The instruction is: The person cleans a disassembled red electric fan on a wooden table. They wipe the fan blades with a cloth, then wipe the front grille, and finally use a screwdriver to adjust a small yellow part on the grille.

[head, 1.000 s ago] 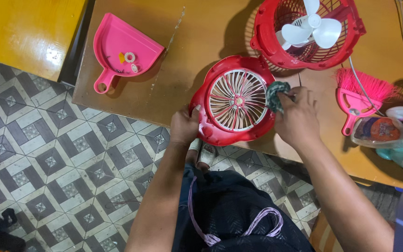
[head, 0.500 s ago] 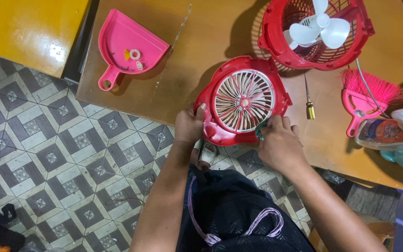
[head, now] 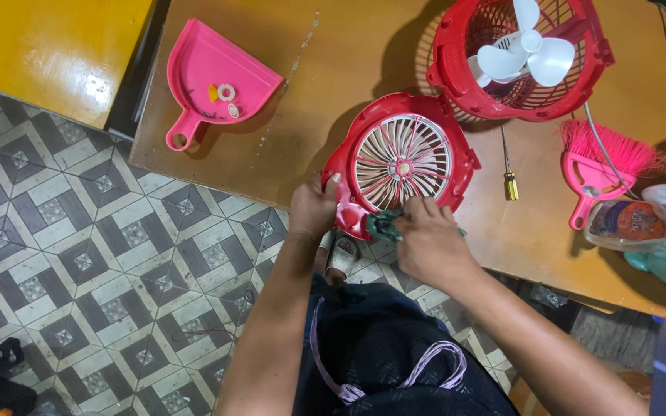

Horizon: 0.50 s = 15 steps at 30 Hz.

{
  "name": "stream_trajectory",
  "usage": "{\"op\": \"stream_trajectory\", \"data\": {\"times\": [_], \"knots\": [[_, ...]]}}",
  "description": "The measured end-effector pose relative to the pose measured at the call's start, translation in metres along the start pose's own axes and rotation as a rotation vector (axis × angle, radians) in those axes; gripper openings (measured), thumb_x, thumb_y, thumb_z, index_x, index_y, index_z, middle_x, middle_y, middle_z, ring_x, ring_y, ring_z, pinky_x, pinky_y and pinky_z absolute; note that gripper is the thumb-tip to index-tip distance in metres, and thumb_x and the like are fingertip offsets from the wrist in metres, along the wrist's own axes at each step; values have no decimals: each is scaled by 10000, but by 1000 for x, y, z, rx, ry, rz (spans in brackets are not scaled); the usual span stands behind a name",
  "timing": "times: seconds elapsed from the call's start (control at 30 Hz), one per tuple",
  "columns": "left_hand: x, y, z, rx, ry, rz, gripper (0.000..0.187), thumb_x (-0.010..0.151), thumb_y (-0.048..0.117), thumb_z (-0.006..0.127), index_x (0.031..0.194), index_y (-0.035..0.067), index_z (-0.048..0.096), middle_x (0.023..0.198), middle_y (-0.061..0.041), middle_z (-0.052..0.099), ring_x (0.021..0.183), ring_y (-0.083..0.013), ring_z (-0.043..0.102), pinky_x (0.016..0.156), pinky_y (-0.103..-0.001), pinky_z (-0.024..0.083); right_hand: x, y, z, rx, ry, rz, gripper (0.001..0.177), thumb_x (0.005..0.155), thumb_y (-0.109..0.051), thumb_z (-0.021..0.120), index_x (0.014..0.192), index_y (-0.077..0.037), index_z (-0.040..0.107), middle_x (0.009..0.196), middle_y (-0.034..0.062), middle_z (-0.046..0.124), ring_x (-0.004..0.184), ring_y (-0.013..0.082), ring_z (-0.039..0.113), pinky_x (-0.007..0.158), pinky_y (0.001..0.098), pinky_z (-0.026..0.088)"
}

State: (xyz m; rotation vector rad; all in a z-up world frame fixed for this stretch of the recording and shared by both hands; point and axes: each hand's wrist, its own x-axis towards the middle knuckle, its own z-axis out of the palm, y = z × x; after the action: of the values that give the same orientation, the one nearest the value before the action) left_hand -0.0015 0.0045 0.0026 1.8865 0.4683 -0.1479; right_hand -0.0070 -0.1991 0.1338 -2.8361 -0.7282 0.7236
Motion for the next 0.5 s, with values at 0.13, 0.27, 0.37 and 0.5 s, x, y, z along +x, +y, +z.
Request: {"op": "stream_trajectory", "data": {"times": [0.13,0.27,0.37,0.5], "knots": [[0,-3,2,15,4,-9,371,971,363,608,975,13,732,837,-285,693,847,-456,708,731,-493,540,-9,9,-3,-124,112,86,196,730,-126,635,880,-50,734,1038,126,551,1048,313,519,869,461,417],[0,-8,5,22,42,14,376,972,367,615,964,12,736,827,-292,686,846,-463,705,713,-500,540,-7,4,3,-82,124,105,201,707,-119,638,863,-31,730,1061,129,549,1050,316,519,853,465,415],[1,-10,8,36,55,38,380,982,366,620,958,4,734,819,-296,678,841,-474,695,699,-506,537,-4,-4,6,-21,81,89,208,700,-96,633,867,-19,732,1063,143,546,1062,322,515,873,460,415],[1,-9,6,40,32,44,371,981,357,619,973,4,731,817,-300,677,841,-479,690,704,-508,538,7,-30,10,63,46,-20,199,744,-115,646,870,14,730,1077,172,553,1069,330,511,839,477,408]]}}
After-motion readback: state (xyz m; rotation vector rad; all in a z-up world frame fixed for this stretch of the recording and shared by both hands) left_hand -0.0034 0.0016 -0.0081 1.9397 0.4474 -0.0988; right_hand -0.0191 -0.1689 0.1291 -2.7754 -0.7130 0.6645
